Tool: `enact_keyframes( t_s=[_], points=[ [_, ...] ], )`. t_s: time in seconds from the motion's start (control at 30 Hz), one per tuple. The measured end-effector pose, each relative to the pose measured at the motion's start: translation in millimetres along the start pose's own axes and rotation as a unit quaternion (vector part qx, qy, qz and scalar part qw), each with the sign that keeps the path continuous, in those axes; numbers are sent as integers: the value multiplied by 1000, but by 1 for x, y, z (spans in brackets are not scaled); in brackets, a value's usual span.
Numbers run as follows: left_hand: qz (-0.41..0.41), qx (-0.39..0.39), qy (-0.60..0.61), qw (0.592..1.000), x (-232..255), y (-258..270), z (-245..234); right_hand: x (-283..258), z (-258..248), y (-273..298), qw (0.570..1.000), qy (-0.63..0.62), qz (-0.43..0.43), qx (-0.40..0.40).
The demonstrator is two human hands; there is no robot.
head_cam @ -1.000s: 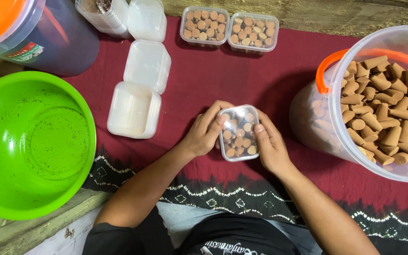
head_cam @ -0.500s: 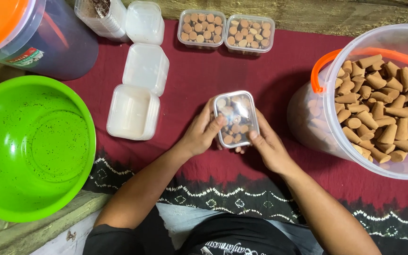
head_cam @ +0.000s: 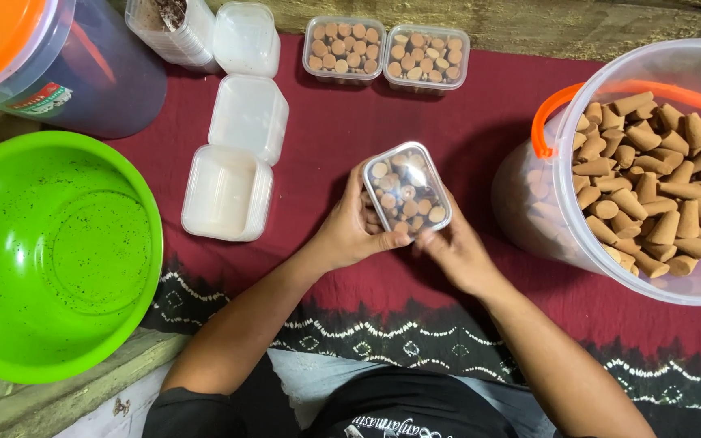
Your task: Packing incense cones from a large bucket into smaller plastic containers and closing the lids.
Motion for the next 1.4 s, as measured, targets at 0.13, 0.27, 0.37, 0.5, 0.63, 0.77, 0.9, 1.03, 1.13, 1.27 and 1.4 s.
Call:
enact_keyframes(
  t_s=[0.13,0.27,0.37,0.5,0.63,0.77,0.9,1.03,1.13,1.27,1.4],
  points=[
    [2,33,-2,999,15,2,-2,-25,9,-4,1000,-19,-9,10],
    [28,130,-132,982,38,-1,-29,-41,11,-22,997,-71,-17,36],
    [4,187,-201,962,64,-3,-36,-68,17,-30,988,-136,-33,58],
    [16,211,-226,951,103,-20,-18,-50,0,-61,981,-156,-52,104],
    [2,203,-218,955,73,-39,-29,-41,-4,-73,970,-140,-47,191],
    [18,134,-185,973,47,-44,-23,-1,-21,-76,967,-112,-31,228],
    [12,75,-146,986,33,-48,-29,-25,-18,-69,987,-5,-13,162],
    [26,61,-160,985,44,-49,-31,-35,-8,-67,982,41,-35,179],
    [60,72,-195,976,39,-54,-37,-56,2,-65,980,60,-39,184],
    [61,99,-173,978,58,-50,-31,-36,-4,-70,983,-15,-49,174],
    [54,138,-173,974,28,-51,-54,-57,1,-67,987,65,-70,127]
  ],
)
Point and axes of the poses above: each hand's wrist, its own y-axis away from the middle knuckle, its own z-axis out of the palm, x = y × z, the point moved 7 cm from there along -y, towards the middle knuckle, and after that the axes turned 5 degrees about z, right-handed, at the moved point
